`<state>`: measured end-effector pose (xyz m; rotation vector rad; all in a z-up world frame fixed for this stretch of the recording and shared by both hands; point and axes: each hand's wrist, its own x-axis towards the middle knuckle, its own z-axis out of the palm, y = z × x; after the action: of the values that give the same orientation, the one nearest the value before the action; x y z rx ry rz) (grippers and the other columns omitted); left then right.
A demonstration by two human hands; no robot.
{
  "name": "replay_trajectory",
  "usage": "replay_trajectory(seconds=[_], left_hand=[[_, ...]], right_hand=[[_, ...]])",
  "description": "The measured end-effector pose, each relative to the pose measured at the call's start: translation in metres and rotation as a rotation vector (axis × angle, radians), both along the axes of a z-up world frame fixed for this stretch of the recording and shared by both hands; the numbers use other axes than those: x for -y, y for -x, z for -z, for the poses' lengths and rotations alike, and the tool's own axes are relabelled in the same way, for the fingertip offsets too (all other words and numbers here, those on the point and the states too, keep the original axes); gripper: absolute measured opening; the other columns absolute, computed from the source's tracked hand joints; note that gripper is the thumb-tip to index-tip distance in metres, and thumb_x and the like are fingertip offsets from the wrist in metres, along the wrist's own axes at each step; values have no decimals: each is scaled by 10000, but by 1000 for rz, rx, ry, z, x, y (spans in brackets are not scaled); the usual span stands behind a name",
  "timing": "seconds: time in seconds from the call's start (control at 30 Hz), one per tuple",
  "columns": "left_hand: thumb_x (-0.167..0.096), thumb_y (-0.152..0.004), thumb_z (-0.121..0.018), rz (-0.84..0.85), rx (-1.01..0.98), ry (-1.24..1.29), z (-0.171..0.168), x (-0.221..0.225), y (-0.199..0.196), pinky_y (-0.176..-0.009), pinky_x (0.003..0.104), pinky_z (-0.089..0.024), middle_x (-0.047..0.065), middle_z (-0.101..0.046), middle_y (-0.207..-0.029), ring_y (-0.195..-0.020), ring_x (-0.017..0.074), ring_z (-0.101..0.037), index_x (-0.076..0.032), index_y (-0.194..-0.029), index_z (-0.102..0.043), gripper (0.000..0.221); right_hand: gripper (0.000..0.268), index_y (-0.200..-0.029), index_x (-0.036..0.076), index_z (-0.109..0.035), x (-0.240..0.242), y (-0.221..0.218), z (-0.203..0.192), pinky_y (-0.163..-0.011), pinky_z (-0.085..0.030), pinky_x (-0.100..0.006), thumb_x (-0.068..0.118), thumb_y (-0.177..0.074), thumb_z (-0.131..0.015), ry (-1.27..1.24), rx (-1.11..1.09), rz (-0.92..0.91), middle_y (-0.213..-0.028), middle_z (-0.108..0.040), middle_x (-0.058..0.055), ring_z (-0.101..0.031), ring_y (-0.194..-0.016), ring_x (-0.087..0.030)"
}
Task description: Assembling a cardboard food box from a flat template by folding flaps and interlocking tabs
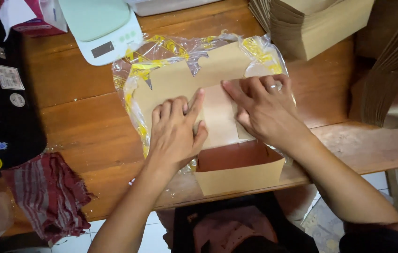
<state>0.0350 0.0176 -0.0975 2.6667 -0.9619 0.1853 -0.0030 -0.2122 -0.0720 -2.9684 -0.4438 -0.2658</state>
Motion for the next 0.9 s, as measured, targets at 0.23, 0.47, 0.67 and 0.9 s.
replay_trajectory(seconds=[0.23,0.47,0.67,0.9], left_hand=[[-378,-920,-525,-89,17,72,-3,5,6,-893,481,-367,147,-459,-1112,-1015,365,-474,-42,-1472,-420,655],[-160,-919,-651,-155,-578,710,-15,6,2,-876,390,-440,110,-565,-1173,-1006,241,-561,-71,-1255,-480,387],[-135,-964,-615,-275,-769,1326,-43,33,1,-696,270,-585,61,-648,-1060,-795,139,-680,-62,-1154,-474,248],[-146,-951,-642,-237,-749,1598,-79,65,1,-702,341,-627,128,-705,-904,-775,186,-719,-52,-1143,-555,231]], right_hand=[[431,-1302,237,-574,-1,2,12,-1021,-259,-498,352,-933,-383,35,38,12,-1001,-460,-43,-417,-1012,-253],[505,-1410,173,-483,19,14,13,-997,-295,-535,449,-987,-468,-199,98,135,-1167,-496,-92,-478,-1096,-288],[245,-1220,113,-624,54,55,-33,-854,-498,-408,195,-999,-557,-883,75,279,-1097,-632,-89,-651,-954,-282],[529,-1399,93,-550,97,25,-85,-857,-529,-469,152,-909,-739,-343,230,196,-1346,-554,-121,-654,-1024,-371]])
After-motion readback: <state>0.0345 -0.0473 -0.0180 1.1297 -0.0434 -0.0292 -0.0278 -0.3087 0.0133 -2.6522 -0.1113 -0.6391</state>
